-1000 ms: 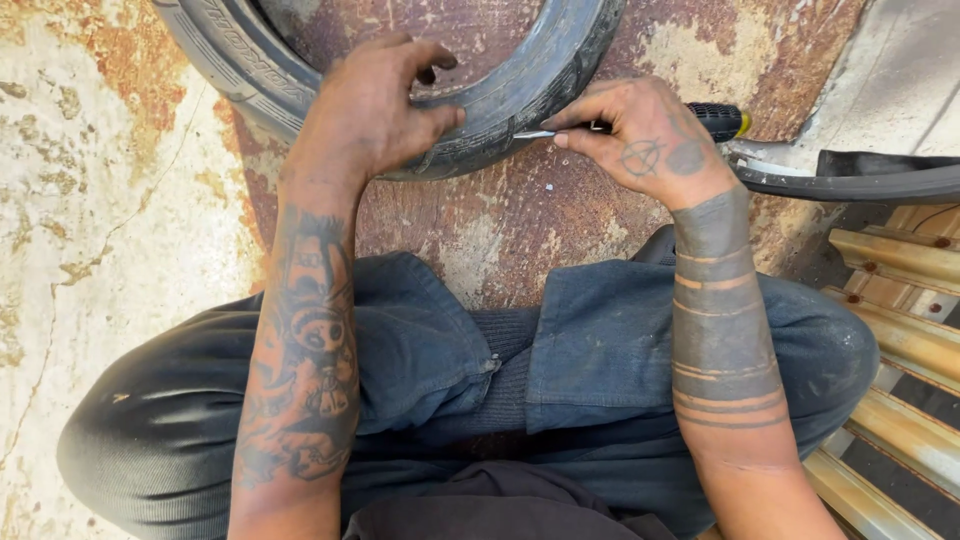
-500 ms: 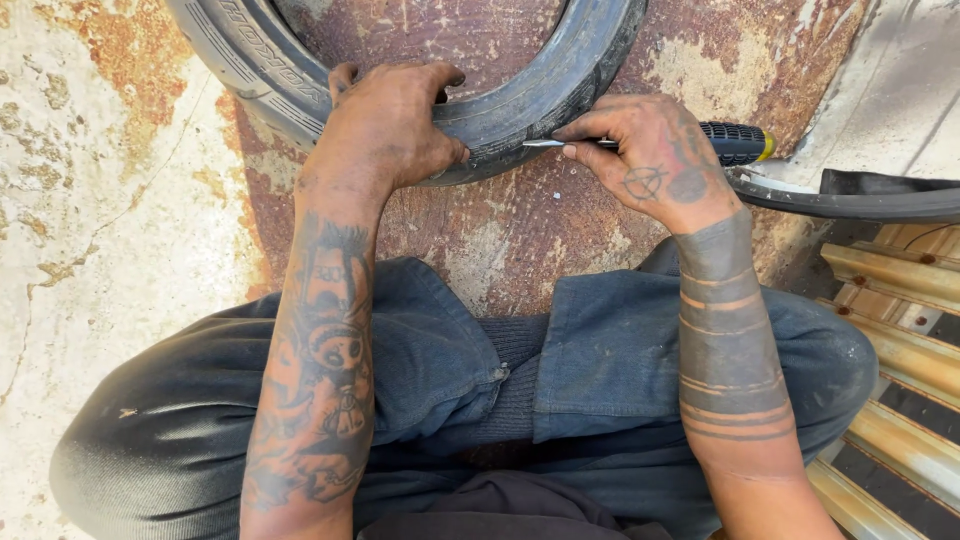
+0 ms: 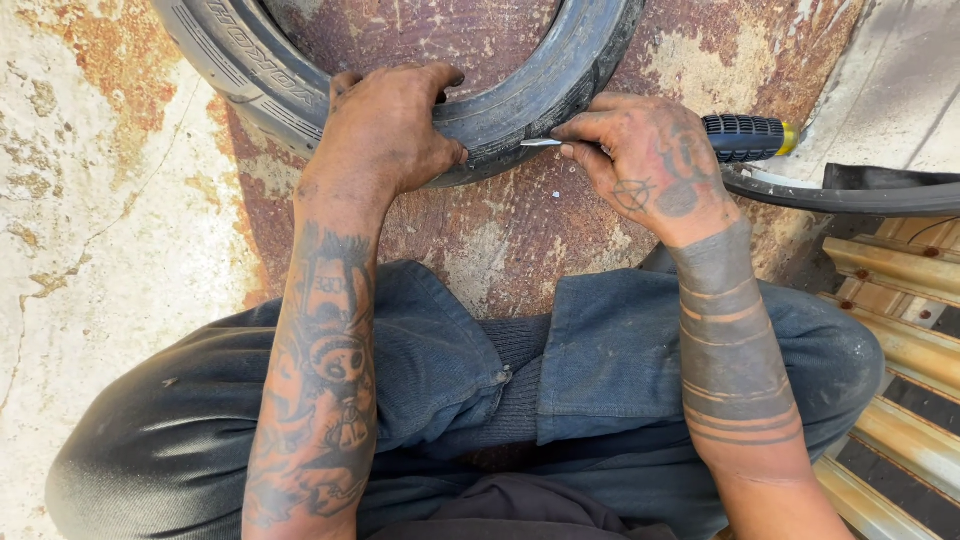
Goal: The person sits on the ground and uses a screwdriver to scrape debris off the inner bead edge of a scooter tire, rotating the tire to work around it. They briefly lift and reposition a plastic fender panel, then resume scraping the tire bead by hand and with the screwdriver.
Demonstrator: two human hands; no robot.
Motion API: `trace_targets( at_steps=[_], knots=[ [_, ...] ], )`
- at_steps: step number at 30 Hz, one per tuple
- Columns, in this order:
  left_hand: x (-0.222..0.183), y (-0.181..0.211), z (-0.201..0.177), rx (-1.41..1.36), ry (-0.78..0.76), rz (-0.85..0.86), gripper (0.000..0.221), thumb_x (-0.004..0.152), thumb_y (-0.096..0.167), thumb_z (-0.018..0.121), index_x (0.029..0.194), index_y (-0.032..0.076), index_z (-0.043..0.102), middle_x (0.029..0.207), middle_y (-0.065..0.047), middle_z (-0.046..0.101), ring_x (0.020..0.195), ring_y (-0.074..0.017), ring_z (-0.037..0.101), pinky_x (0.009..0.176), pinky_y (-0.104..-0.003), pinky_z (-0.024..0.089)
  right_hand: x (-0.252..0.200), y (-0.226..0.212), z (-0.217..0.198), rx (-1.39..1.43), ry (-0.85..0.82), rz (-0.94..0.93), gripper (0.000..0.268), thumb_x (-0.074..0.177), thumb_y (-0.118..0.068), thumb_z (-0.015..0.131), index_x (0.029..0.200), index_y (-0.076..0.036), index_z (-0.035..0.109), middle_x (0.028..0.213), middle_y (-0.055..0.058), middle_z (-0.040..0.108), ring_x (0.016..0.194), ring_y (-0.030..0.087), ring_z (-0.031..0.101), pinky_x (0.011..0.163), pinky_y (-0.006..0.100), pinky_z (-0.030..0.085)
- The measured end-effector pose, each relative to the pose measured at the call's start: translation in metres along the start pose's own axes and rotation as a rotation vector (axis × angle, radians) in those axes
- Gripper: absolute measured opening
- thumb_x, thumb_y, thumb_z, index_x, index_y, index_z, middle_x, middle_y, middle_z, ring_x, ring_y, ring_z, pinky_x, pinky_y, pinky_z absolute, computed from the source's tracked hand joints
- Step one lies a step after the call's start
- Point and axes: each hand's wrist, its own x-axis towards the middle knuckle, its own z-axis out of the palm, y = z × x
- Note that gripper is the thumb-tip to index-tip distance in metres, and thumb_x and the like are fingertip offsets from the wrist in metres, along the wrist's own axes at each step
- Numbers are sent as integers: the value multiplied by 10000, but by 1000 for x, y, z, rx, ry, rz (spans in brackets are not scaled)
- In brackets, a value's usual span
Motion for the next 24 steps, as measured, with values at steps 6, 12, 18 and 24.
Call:
trace_targets(
  at_steps=[6, 12, 18, 24],
  knots=[
    [2, 0, 0, -30, -10, -6, 779, 582, 173, 924, 1326, 175, 694, 1142, -82, 772, 1053, -314, 705, 1096, -647, 306, 0, 0, -5, -18, -14, -2, 157, 953, -94, 740, 1091, -76, 813, 951, 61, 700, 730, 261, 636, 687, 396, 504],
    [3, -3, 7, -16, 40, 20, 720, 574, 125, 872, 1278, 169, 725, 1105, -95, 773, 975, -335, 715, 1029, -619, 361, 1, 1, -1, 23, -10, -19, 126, 971, -96, 764, 1069, -35, 816, 967, 84, 699, 670, 250, 611, 630, 376, 496],
    [3, -2, 9, -14, 67, 25, 677, 606, 55, 808, 1268, 173, 735, 1060, -85, 788, 944, -301, 731, 998, -604, 380, 2, -3, -1, -7, -34, -11, 129, 956, -102, 764, 1060, -52, 822, 962, 76, 710, 682, 252, 619, 633, 376, 493],
    [4, 1, 8, -39, 44, -6, 673, 607, 22, 809, 1258, 173, 733, 1073, -97, 785, 982, -310, 727, 1052, -658, 354, 1, -1, 1, 16, -28, -12, 134, 957, -108, 773, 1068, -51, 822, 1023, 85, 718, 707, 259, 629, 657, 373, 505]
  ],
)
